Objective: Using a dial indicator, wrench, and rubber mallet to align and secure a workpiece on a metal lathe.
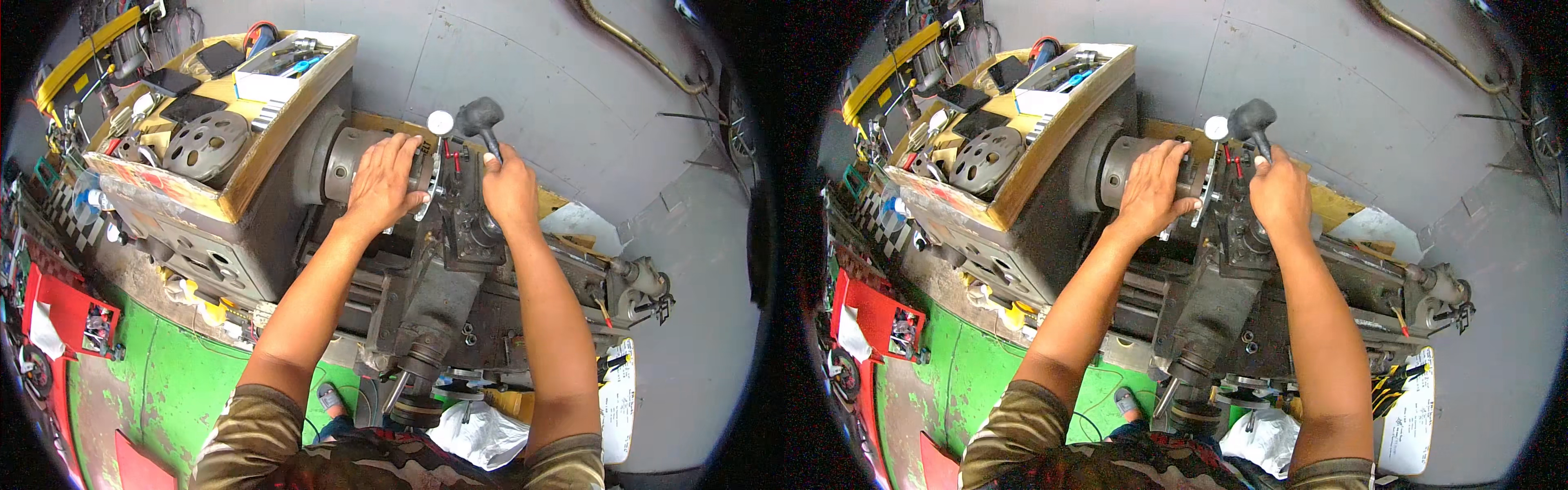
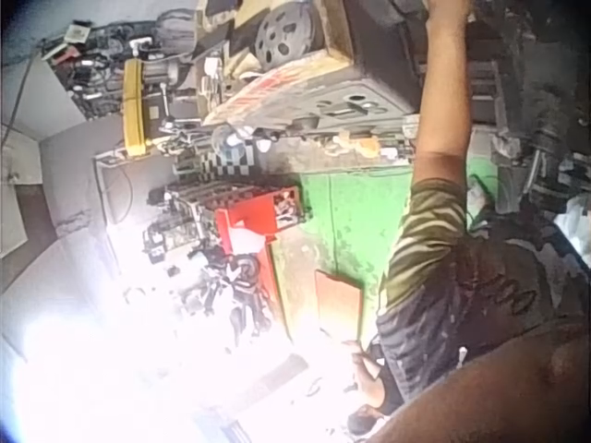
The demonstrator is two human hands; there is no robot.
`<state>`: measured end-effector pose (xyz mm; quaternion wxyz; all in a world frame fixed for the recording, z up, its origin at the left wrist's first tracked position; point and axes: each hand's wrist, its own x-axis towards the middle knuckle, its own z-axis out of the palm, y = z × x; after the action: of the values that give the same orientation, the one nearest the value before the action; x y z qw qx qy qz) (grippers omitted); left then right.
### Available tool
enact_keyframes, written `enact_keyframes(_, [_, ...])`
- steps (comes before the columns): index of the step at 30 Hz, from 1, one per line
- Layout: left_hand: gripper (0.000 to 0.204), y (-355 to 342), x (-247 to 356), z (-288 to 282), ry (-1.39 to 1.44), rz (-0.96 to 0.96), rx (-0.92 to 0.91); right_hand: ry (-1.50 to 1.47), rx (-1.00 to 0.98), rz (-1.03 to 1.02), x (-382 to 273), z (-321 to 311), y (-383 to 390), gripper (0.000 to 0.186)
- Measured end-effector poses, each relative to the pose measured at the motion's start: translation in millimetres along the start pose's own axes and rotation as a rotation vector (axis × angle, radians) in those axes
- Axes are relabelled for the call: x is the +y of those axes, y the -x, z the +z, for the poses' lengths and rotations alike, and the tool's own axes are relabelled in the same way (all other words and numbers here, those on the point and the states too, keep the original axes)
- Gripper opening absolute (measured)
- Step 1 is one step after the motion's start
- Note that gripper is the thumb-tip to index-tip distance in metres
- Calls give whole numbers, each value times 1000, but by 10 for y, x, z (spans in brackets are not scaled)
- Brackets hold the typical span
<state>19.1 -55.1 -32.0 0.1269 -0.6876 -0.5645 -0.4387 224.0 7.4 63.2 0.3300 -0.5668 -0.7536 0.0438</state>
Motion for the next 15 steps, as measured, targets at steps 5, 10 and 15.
enact_keyframes(5, [104,4,-1,-3,-9,0,7,-8,28,37,-20,30,8,38])
enact_keyframes(10, [105,-8,22,-3,-5,-3,4,135,-204,-71,74,1,-97,38])
enact_keyframes(15, [106,3,15,-9,-3,-15,-3,132,-161,4,-12,1,-36,37])
